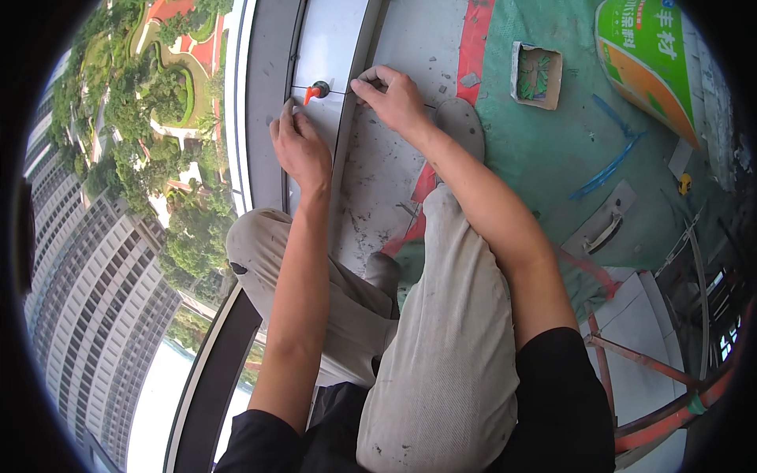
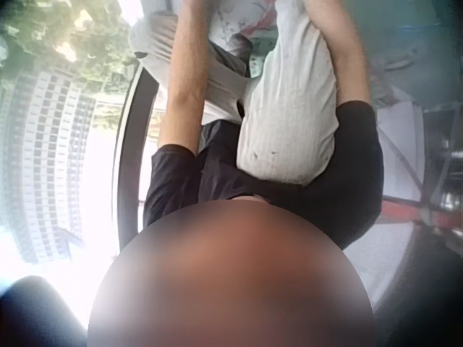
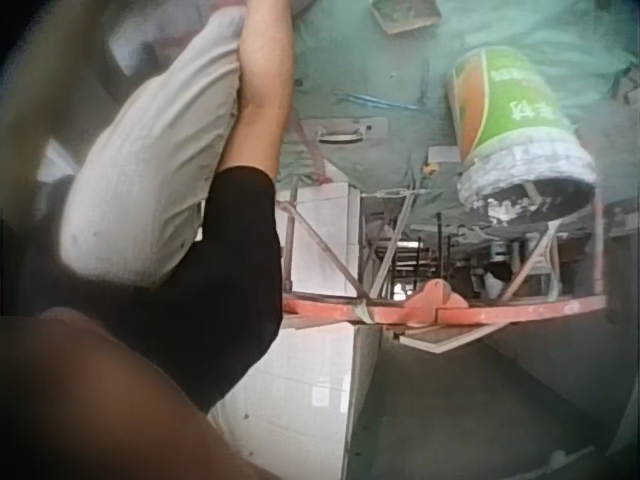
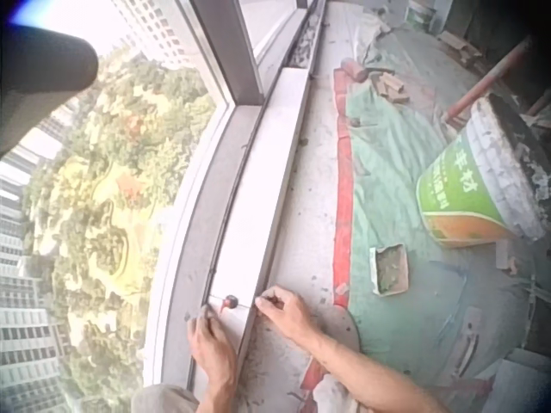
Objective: Installing white tiles onto a window sill by applying mortar and using spacers.
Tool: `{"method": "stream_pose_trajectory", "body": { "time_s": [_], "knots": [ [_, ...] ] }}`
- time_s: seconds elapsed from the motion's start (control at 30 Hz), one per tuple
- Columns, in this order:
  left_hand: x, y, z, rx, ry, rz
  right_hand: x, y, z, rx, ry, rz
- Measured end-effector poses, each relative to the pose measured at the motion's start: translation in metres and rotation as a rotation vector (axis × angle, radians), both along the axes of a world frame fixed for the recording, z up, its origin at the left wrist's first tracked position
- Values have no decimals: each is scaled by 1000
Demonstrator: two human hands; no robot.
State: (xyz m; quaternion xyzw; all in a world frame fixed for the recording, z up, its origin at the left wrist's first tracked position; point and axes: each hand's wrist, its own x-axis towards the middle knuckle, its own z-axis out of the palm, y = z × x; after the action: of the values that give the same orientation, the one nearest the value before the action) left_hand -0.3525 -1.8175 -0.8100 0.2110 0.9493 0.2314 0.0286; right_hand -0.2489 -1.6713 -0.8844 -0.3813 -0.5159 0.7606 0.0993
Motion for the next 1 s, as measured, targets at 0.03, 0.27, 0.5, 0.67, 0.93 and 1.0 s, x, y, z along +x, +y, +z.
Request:
{"method": "stream_pose_trajectory", "body": {
  "time_s": [0.03, 0.27, 0.5, 0.67, 0.93, 1.0],
  "knots": [
    [-1, 1, 0, 31, -33, 23, 2, -5, -2, 3, -2, 6],
    [-22, -22, 12, 285, -223, 217, 9, -12, -2, 89, -94, 24],
    [-56, 9, 114, 632, -613, 88, 104, 48, 70, 626, -271, -103],
    [-88, -43, 131, 478, -495, 104, 174, 100, 63, 934, -519, -284],
    [-58, -9, 107, 603, -686, 91, 184, 159, 47, 1258, -978, 183],
    [-56, -1, 108, 579, -646, 17, 178, 162, 43, 1230, -929, 203]
  ]
}}
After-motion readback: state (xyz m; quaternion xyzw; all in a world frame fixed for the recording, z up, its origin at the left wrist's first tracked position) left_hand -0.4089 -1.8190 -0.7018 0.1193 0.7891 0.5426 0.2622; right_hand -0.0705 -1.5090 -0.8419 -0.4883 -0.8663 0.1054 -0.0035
